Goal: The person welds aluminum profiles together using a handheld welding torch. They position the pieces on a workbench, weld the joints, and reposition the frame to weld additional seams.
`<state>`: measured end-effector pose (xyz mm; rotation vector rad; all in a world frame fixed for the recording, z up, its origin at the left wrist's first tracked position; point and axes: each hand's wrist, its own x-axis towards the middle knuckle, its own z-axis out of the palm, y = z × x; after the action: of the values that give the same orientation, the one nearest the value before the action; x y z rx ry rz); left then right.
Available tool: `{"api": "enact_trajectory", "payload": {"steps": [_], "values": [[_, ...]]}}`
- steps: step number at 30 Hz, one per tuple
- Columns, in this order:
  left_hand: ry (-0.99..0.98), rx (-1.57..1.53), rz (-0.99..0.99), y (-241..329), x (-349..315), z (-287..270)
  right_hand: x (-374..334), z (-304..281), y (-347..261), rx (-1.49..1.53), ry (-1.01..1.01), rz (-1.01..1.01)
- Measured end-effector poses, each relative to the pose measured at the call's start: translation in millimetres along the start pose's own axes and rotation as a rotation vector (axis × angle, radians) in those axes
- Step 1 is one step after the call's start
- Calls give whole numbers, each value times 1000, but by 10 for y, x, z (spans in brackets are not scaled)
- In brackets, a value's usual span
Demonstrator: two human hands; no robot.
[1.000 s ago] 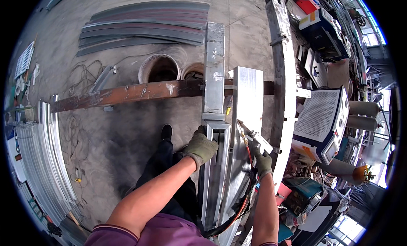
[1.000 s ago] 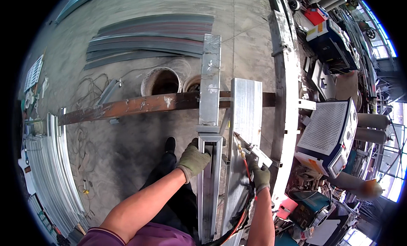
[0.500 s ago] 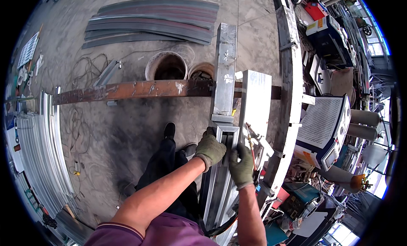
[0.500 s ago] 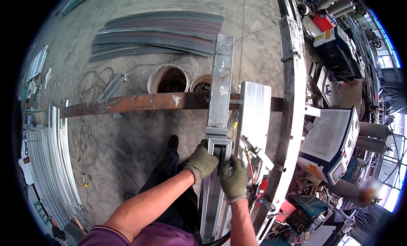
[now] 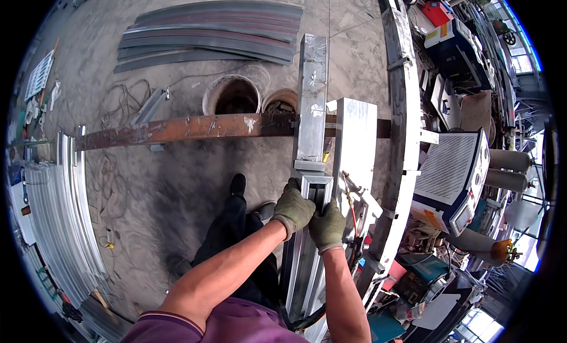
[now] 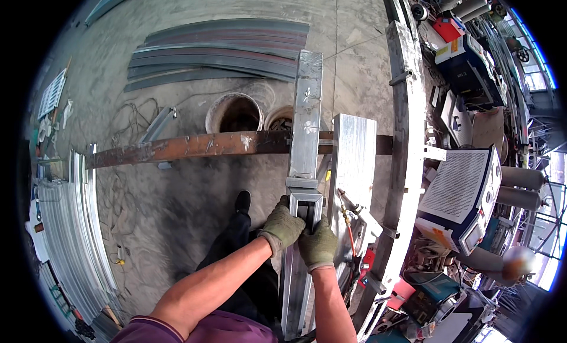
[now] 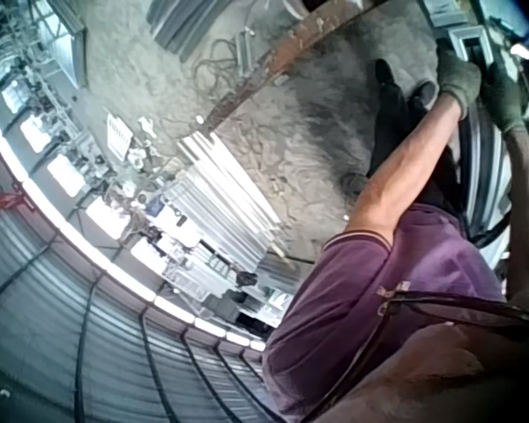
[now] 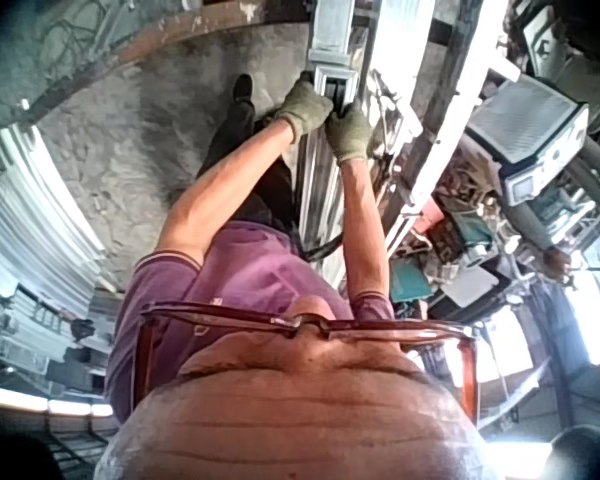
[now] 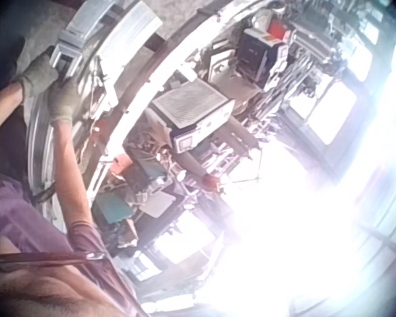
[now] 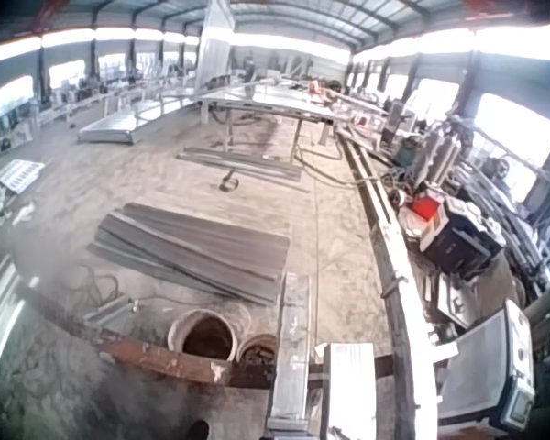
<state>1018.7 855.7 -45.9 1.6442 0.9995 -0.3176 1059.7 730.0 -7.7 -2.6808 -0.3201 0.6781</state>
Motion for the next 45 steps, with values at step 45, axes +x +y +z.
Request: {"api": "enact_trajectory", "payload": {"steps": [45], "values": [[-76,-25,-100,191,-132,-160,96,-9,-64,-23,-56,34]]}}
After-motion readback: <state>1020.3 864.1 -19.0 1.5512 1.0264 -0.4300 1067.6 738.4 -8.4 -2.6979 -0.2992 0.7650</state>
